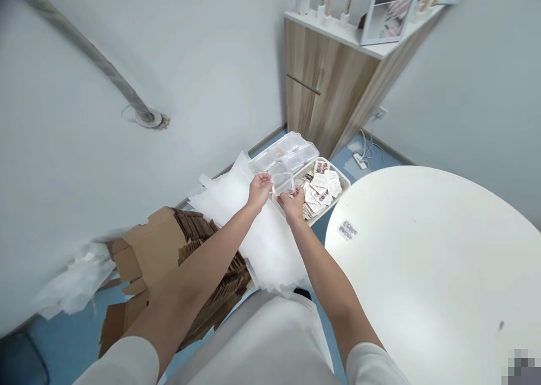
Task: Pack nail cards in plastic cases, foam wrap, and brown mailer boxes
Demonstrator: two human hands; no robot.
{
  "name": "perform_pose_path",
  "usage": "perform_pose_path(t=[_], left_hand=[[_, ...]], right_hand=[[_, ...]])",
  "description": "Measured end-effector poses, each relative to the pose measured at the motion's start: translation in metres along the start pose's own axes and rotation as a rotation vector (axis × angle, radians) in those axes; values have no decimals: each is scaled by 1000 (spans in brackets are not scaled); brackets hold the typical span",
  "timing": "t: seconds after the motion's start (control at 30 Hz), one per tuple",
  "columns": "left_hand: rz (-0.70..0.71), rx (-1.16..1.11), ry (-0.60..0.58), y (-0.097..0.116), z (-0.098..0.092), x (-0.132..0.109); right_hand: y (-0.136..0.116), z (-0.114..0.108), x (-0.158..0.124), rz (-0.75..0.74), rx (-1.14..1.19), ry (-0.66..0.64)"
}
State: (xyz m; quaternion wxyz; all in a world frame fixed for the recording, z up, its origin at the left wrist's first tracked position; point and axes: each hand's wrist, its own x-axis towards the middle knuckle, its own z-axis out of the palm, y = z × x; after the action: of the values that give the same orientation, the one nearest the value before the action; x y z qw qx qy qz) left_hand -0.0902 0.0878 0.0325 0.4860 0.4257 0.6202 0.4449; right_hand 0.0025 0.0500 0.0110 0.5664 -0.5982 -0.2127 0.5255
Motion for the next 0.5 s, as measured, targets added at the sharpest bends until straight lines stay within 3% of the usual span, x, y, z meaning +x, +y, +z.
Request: perform_pose_path(t=[0.13,0.3,0.5], left_hand=[[6,-162,-90,10,8,-52],[-73,-320,-326,5,24,-125],[-201,-363,-567,3,42,-194]], right_hand=[[-16,-36,-66,-16,90,13],[-17,-95,-144,-69,115,83],[-9,-157,-209,-81,97,172]])
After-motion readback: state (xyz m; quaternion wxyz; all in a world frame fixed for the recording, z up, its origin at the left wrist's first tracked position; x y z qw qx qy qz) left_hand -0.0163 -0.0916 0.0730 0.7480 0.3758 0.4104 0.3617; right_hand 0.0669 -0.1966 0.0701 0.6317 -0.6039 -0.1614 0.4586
